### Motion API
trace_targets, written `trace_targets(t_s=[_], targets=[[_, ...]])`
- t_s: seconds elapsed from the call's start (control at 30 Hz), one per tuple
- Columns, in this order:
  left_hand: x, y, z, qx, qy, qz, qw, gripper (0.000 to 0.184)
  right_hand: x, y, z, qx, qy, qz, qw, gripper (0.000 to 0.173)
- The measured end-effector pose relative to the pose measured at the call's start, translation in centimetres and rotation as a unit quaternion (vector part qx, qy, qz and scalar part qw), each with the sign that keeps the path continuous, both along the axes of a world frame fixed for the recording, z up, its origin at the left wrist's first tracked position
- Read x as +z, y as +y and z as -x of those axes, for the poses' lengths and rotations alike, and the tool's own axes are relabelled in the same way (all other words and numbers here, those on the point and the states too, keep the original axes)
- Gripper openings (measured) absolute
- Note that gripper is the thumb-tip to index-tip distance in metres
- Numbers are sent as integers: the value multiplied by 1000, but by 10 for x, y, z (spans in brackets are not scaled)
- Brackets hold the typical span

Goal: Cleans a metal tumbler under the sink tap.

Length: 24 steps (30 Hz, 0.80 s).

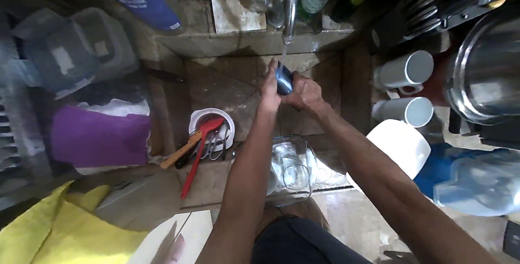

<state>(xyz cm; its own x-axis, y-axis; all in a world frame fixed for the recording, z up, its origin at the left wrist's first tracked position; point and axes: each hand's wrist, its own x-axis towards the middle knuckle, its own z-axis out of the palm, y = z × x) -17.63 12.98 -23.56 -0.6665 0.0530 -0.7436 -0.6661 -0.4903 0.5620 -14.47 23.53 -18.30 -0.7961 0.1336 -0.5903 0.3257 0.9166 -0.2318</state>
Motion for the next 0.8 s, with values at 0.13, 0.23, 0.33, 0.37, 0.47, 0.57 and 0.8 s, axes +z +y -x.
trace_targets(t_s=[0.13, 0.23, 0.33, 0.37, 0.47, 0.57, 0.8], targets=[[3, -21, 0, -66, 32, 29, 997, 58, -22, 28, 1, -126, -39, 324, 937, 72], [5, -26, 2, -90, 35, 15, 995, 71, -29, 29, -7, -257, -89, 502, 821, 58], [-2, -13, 2, -29, 68, 30, 997, 72, -32, 14, 0, -262, -13, 372, 891, 81], [-4, -9, 4, -25, 69, 44, 996, 72, -28, 10, 3, -227, 4, 308, 924, 85], [0, -5, 3, -58, 92, 109, 988, 70, -27, 6, 6, -133, 38, 205, 969, 97], [6, -11, 4, -104, 141, 99, 979, 54, -30, 17, 0, -183, 20, 327, 927, 84], [8, -30, -11, -169, 261, 134, 941, 72, -42, 21, -10, -151, 135, 401, 893, 109]])
